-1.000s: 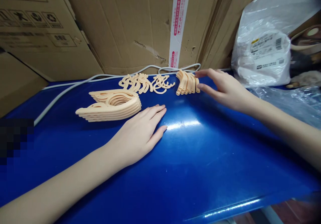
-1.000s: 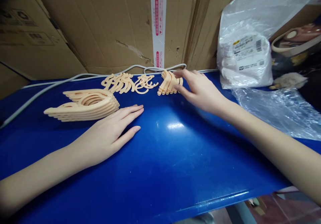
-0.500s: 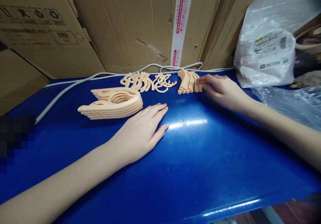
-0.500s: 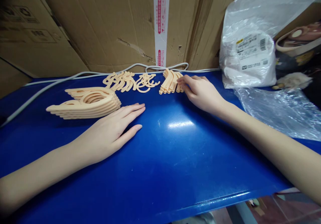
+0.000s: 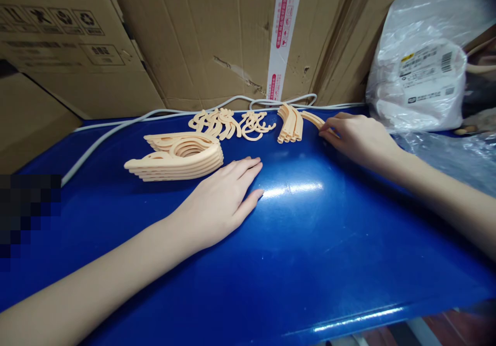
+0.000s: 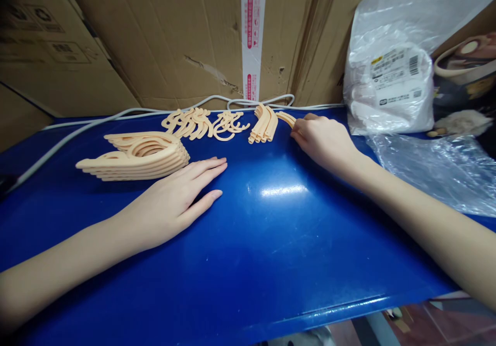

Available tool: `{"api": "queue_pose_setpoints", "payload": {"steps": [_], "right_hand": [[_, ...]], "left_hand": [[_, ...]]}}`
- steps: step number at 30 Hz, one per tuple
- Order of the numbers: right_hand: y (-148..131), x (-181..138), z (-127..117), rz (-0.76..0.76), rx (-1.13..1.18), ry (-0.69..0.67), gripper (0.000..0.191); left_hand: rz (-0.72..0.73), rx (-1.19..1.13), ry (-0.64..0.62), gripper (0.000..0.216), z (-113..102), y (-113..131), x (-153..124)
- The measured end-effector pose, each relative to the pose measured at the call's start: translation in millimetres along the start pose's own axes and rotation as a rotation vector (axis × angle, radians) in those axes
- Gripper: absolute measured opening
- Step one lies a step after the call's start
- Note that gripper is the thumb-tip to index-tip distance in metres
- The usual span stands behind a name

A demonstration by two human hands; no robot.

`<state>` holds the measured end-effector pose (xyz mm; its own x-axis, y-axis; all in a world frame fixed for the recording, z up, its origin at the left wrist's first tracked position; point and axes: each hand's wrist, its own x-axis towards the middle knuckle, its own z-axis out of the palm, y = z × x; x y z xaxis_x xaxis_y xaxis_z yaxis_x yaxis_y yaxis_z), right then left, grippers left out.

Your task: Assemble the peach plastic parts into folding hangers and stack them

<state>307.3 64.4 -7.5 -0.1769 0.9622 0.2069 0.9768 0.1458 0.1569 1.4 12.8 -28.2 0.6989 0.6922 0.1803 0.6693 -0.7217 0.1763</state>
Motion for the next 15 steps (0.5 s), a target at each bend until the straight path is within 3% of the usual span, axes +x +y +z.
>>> {"api": "queue_pose_setpoints", "payload": {"steps": [9,12,15], "right_hand": [[7,-13,-24,-0.014,0.008,-0.208,0.005],[-2,-28,-33,-0.131,0.197,-0.443,0.012],[-20,-45,-42,-0.435,0.398,-0.509,0.015]], "left_hand": [[-0.007,0.002,-0.005,0.054,0,0,0],[-0.005,-0.004,-0.010,0.054,0,1,0],[-0.011,-0.031,-0.013,0.057,-1,2,0]]}}
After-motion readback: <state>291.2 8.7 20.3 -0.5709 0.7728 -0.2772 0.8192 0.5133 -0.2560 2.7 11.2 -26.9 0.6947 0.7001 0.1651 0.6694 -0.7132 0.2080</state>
